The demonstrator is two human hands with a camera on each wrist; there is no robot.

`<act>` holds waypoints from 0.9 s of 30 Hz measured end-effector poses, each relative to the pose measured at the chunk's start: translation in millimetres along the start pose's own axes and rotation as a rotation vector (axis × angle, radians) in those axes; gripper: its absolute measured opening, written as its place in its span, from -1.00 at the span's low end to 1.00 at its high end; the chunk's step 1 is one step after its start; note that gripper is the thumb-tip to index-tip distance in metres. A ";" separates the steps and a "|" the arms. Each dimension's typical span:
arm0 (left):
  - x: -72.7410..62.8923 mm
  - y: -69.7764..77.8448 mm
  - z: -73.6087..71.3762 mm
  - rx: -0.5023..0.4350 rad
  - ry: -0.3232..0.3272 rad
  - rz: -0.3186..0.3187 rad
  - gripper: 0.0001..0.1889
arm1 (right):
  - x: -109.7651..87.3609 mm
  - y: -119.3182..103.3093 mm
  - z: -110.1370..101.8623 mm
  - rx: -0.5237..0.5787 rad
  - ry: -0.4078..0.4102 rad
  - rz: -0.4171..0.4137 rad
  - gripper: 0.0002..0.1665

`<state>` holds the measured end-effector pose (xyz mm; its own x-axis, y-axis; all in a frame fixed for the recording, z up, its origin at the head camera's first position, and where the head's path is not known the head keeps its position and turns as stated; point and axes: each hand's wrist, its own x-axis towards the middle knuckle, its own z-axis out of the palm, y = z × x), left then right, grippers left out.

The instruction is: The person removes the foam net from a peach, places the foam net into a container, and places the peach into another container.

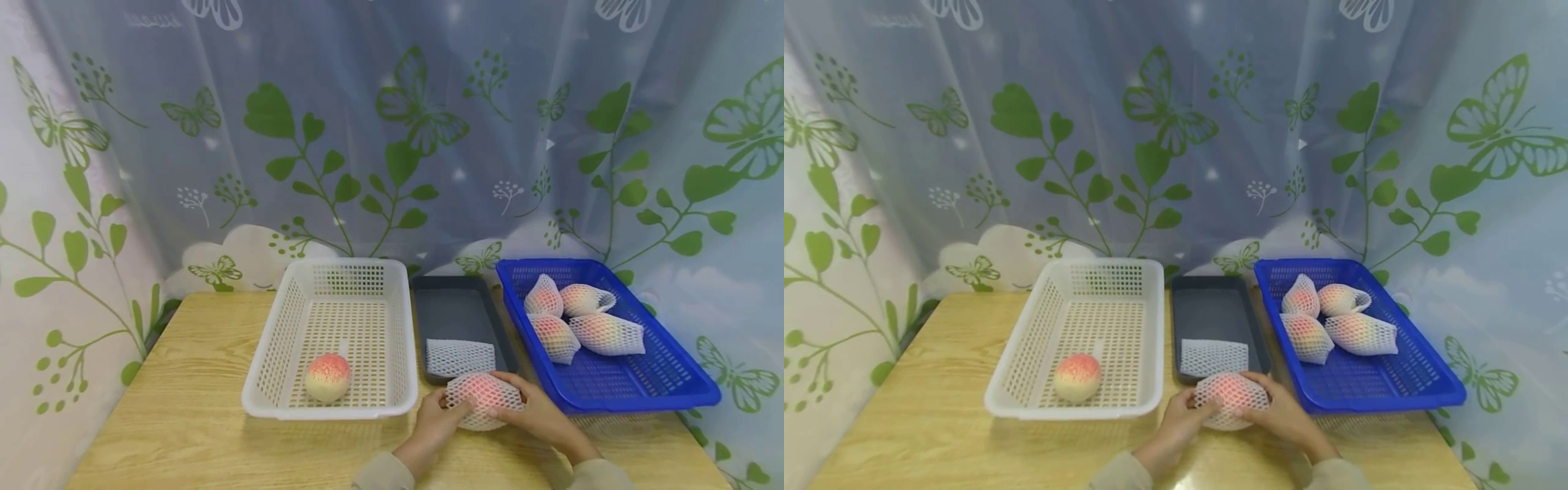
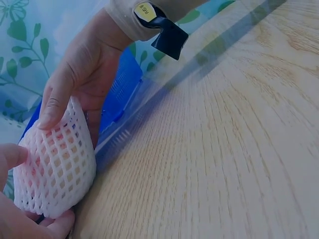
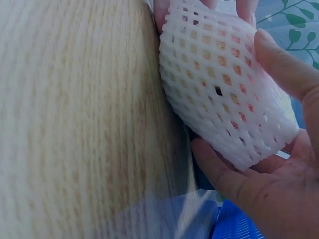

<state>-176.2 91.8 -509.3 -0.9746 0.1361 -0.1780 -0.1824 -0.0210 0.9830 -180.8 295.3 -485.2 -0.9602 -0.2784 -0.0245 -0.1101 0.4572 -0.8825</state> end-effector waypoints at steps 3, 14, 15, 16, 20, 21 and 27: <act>0.1 0.3 -1.4 0.006 -0.006 -0.009 -0.50 | 0.3 0.2 0.3 -0.027 0.011 0.005 -0.18; -2.1 7.2 -5.3 0.005 0.024 0.062 -0.44 | -0.9 -5.2 -4.5 -0.198 0.061 -0.062 -0.22; -2.4 8.3 -5.5 0.017 0.029 0.074 -0.43 | -1.2 -6.1 -5.2 -0.201 0.060 -0.077 -0.23; -2.7 9.7 -5.5 0.036 0.032 0.089 -0.42 | -1.3 -6.9 -5.7 -0.205 0.061 -0.084 -0.24; -3.4 14.6 -4.4 0.108 0.051 0.152 -0.41 | -1.6 -11.2 -7.9 -0.228 0.072 -0.149 -0.26; -3.4 15.4 -4.0 0.123 0.057 0.168 -0.41 | -1.6 -12.2 -8.2 -0.231 0.076 -0.158 -0.27; -2.6 20.3 -1.6 0.174 0.076 0.227 -0.45 | -0.3 -18.0 -9.1 -0.205 0.064 -0.173 -0.26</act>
<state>-177.6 89.5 -489.0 -0.9960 0.0730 0.0512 0.0603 0.1284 0.9899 -180.8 294.8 -465.0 -0.9360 -0.3168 0.1538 -0.3176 0.5710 -0.7570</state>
